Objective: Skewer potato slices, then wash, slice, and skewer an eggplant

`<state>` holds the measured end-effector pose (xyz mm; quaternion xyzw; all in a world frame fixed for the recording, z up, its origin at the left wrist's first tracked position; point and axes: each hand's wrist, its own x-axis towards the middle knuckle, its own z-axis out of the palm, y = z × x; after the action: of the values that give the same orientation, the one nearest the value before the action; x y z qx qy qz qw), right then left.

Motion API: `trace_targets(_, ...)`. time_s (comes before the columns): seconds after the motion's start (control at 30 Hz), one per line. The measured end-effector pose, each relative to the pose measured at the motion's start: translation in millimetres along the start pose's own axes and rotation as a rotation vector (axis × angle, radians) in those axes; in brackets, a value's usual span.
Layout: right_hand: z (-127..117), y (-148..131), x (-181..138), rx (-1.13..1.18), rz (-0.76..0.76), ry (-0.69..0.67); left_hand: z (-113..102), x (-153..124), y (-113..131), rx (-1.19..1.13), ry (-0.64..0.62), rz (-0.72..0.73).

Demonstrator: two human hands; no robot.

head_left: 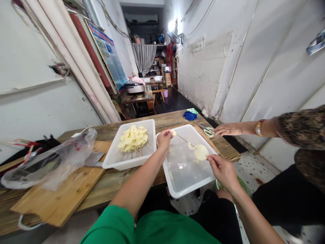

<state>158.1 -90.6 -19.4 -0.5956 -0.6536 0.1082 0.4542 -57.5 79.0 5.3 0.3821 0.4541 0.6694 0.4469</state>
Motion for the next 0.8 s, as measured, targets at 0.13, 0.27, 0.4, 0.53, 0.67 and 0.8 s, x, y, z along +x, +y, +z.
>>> trace_targets(0.13,1.7,2.1,0.1,0.004,0.007,0.004,-0.4,0.7,0.8,-0.017,0.023,-0.005)
trace_targets(0.27,2.3,2.4,0.5,0.001,0.004,0.006,-0.1,0.3,0.9,-0.012,0.01,0.007)
trace_targets(0.4,1.7,0.2,1.2,-0.023,0.0,0.005,0.4,0.1,0.6,0.0,0.022,0.014)
trace_targets(0.53,1.5,-1.8,1.3,-0.044,0.005,0.011,-0.1,1.1,-0.5,0.015,0.004,0.018)
trace_targets(0.67,0.9,-3.6,1.0,-0.037,0.011,0.013,-1.2,1.8,-1.5,0.019,0.005,0.032)
trace_targets(0.8,0.2,-5.1,0.9,-0.051,-0.003,0.027,-1.5,1.9,-1.7,0.033,0.021,0.041)
